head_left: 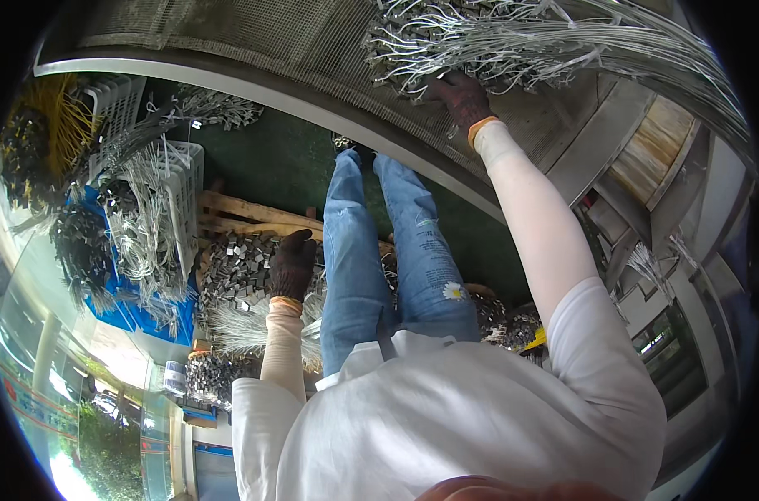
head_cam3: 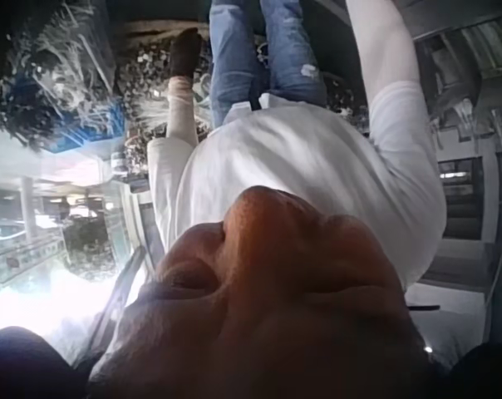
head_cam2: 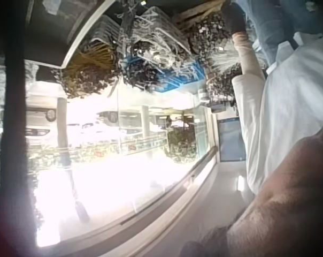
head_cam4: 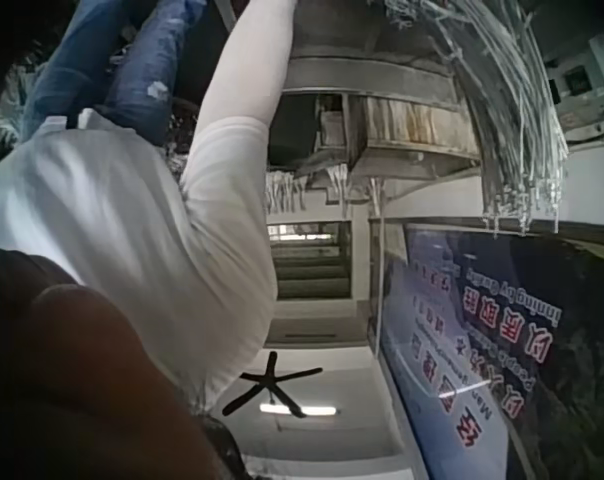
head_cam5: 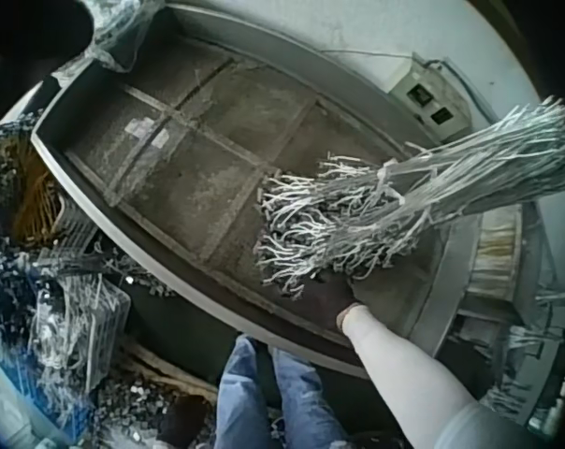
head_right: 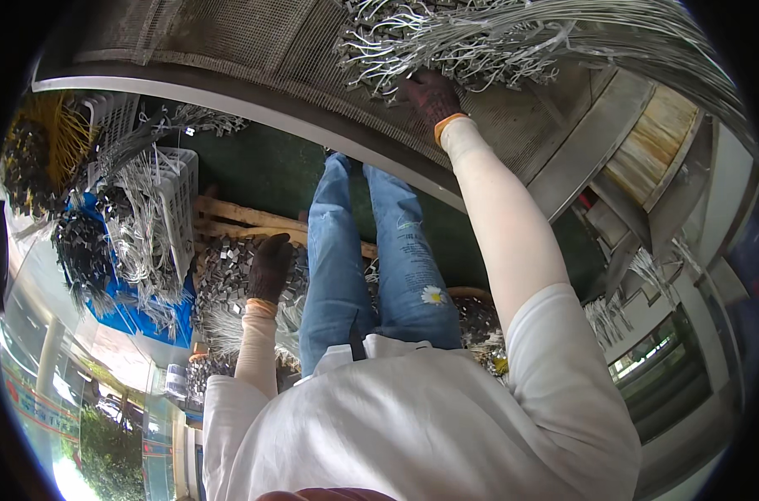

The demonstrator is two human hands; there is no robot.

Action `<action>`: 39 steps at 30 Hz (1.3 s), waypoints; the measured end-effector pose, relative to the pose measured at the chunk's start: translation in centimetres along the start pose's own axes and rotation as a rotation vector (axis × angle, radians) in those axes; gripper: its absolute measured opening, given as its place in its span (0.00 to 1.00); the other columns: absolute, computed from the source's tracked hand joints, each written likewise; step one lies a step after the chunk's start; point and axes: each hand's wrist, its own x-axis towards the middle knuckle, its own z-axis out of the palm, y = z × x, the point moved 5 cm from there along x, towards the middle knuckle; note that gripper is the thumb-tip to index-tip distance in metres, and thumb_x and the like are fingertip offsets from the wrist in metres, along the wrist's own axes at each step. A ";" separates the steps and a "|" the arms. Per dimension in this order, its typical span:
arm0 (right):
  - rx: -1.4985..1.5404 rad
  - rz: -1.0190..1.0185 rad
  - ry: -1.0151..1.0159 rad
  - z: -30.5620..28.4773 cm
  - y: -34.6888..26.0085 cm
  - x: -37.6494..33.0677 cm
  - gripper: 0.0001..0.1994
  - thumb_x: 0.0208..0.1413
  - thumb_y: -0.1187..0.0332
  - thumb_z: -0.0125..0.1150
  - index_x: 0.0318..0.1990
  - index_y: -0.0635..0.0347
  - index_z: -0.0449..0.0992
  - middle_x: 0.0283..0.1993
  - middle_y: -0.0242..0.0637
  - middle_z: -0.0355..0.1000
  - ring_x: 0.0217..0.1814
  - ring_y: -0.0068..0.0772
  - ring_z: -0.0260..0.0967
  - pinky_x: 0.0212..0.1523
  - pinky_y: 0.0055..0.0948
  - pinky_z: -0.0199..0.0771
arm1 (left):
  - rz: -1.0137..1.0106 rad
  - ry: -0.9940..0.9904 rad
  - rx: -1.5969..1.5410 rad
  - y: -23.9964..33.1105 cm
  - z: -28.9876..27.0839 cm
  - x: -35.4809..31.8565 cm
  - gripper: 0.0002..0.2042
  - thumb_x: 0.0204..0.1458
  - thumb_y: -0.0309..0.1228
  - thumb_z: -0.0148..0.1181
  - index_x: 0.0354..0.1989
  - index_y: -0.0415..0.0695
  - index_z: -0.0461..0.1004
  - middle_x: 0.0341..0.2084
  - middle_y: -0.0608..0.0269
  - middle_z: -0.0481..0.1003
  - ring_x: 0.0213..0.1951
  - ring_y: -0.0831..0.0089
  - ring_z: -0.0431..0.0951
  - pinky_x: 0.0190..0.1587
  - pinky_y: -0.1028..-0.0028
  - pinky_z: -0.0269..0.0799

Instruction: Sort bundles of electrical wires into different metal bins and containers.

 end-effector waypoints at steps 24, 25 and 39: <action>0.064 -0.012 -0.032 2.9 1.8 0.7 0.22 0.58 0.50 0.58 0.40 0.65 0.77 0.40 0.58 0.76 0.44 0.58 0.74 0.47 0.45 0.74 | 0.072 -0.111 0.074 1.5 -0.1 1.3 0.16 0.57 0.34 0.58 0.49 0.36 0.77 0.44 0.48 0.79 0.48 0.58 0.78 0.53 0.66 0.71; 0.070 -0.002 -0.022 2.9 1.3 0.4 0.22 0.58 0.50 0.58 0.40 0.65 0.77 0.40 0.58 0.76 0.44 0.58 0.74 0.47 0.45 0.74 | 0.079 -0.121 0.083 1.5 -0.1 1.3 0.16 0.57 0.34 0.58 0.49 0.36 0.77 0.44 0.48 0.79 0.48 0.58 0.78 0.53 0.66 0.71; 0.154 0.106 0.097 1.0 7.3 -6.4 0.23 0.55 0.62 0.59 0.59 0.57 0.70 0.35 0.42 0.75 0.35 0.38 0.74 0.39 0.34 0.74 | 0.265 -0.121 0.161 9.5 -1.7 4.4 0.12 0.57 0.27 0.58 0.48 0.36 0.76 0.42 0.55 0.79 0.46 0.67 0.78 0.52 0.71 0.71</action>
